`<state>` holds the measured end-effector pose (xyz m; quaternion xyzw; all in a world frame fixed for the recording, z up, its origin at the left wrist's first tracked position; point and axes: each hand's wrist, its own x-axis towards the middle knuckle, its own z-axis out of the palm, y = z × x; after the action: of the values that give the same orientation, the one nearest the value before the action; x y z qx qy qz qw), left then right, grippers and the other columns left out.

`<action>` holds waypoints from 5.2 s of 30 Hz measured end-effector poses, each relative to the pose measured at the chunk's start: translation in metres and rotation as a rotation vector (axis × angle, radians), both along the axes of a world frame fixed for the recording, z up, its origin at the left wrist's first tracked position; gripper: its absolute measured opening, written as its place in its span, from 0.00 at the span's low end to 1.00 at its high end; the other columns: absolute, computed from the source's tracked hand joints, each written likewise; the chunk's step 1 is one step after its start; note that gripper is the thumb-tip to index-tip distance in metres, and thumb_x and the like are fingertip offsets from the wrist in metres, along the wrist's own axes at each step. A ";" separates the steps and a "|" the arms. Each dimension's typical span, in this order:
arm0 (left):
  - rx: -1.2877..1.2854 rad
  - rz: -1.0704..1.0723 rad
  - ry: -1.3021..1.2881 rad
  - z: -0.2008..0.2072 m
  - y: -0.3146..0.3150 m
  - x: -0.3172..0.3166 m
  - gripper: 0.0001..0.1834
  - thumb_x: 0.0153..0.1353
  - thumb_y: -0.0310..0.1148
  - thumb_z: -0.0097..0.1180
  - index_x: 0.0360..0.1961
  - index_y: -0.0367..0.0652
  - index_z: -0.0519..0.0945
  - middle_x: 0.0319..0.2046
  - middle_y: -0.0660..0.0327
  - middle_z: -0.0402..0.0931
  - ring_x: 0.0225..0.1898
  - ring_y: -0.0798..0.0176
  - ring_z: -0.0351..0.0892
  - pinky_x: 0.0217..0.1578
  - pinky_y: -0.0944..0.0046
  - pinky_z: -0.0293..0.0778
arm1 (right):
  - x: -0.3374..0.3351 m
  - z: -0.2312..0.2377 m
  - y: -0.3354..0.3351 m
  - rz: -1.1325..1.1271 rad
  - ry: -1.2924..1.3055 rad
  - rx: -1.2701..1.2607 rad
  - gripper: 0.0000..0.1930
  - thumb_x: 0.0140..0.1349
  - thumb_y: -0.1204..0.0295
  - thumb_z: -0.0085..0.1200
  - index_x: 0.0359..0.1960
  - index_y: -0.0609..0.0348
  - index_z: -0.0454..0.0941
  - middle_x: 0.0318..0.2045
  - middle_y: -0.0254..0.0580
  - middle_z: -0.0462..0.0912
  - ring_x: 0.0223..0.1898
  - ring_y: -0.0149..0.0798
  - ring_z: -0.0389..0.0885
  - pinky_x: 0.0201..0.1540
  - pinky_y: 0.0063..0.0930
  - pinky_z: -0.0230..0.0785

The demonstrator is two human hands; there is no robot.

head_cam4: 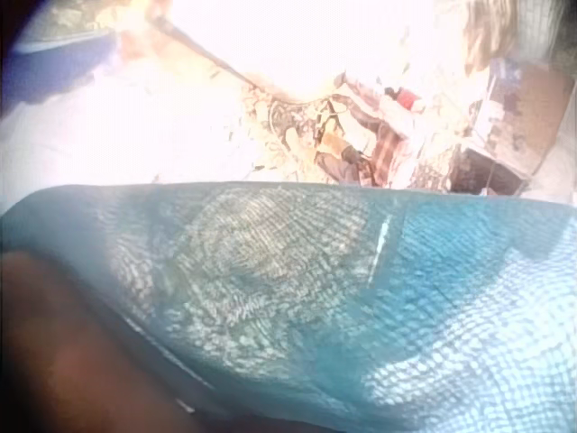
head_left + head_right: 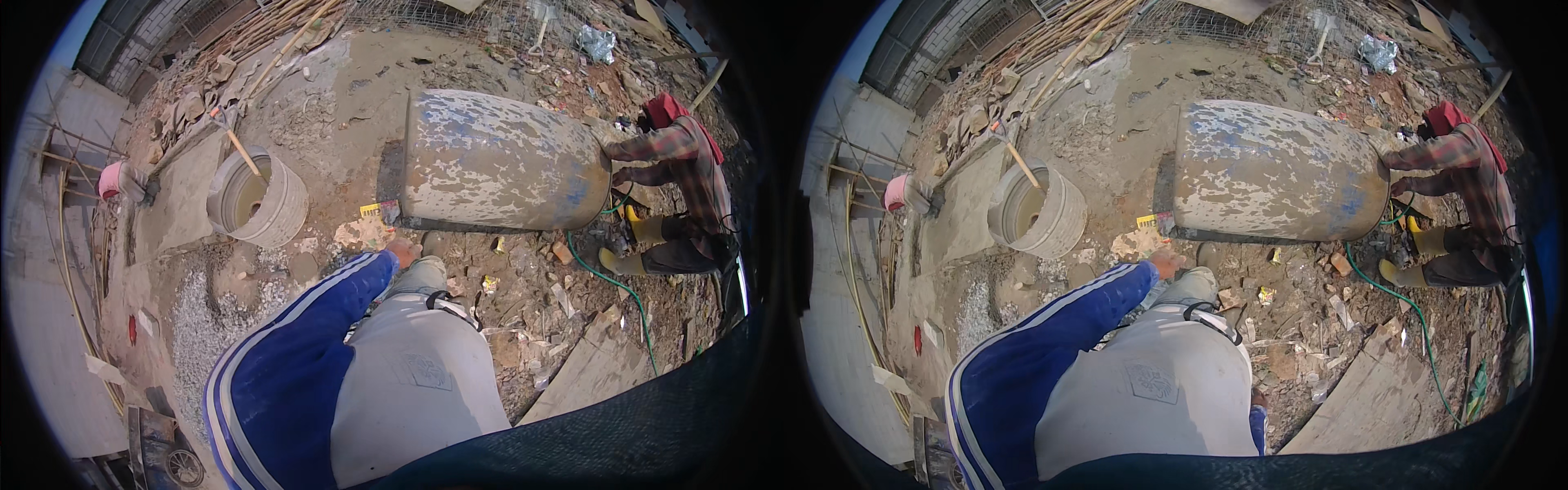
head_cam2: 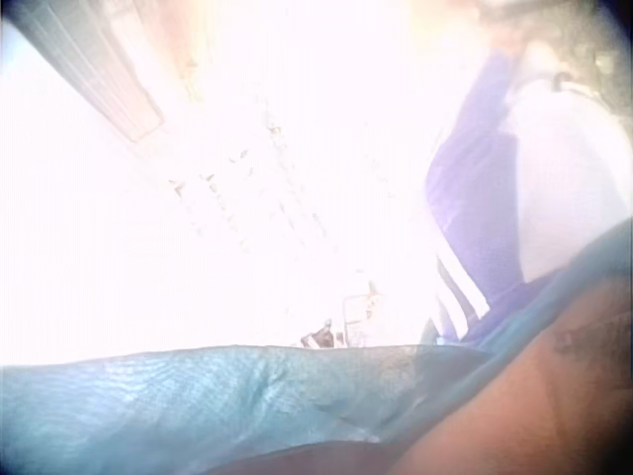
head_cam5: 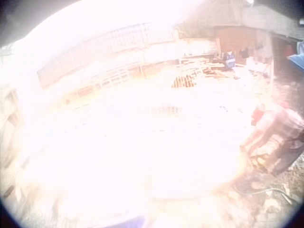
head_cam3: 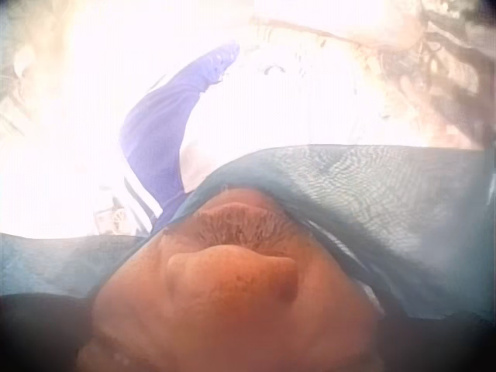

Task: The person moves a large concrete cylinder across a construction site, rotates it on its end, and later uses a piece of brick to scrape its surface before walking away and picking up a shovel.

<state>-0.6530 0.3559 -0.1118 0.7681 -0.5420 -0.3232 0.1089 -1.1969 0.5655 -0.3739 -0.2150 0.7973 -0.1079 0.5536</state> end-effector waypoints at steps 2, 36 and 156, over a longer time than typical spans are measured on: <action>-0.303 0.171 -0.120 -0.022 0.040 0.018 0.22 0.56 0.47 0.43 0.25 0.37 0.78 0.28 0.46 0.76 0.35 0.43 0.75 0.38 0.50 0.69 | 0.000 -0.007 -0.026 0.026 -0.090 0.075 0.20 0.54 0.60 0.53 0.48 0.52 0.71 0.37 0.44 0.78 0.34 0.44 0.76 0.37 0.41 0.70; 0.009 1.615 0.291 -0.068 0.572 0.221 0.22 0.56 0.46 0.47 0.41 0.38 0.78 0.37 0.50 0.78 0.38 0.52 0.77 0.41 0.57 0.70 | 0.579 0.170 -0.172 1.590 0.057 -0.508 0.24 0.52 0.57 0.56 0.44 0.64 0.77 0.34 0.48 0.82 0.36 0.40 0.79 0.42 0.31 0.69; -0.295 2.455 0.717 -0.010 1.448 1.185 0.24 0.59 0.39 0.53 0.53 0.35 0.68 0.44 0.59 0.74 0.42 0.66 0.74 0.38 0.71 0.69 | 2.039 0.098 0.704 2.484 1.018 -0.111 0.10 0.50 0.64 0.52 0.29 0.58 0.73 0.20 0.41 0.74 0.22 0.37 0.75 0.27 0.37 0.74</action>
<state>0.5322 1.8044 -0.1216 0.6125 0.5453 -0.1363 0.5558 0.8425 1.2690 -0.2761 -0.8288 0.1860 0.5215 -0.0810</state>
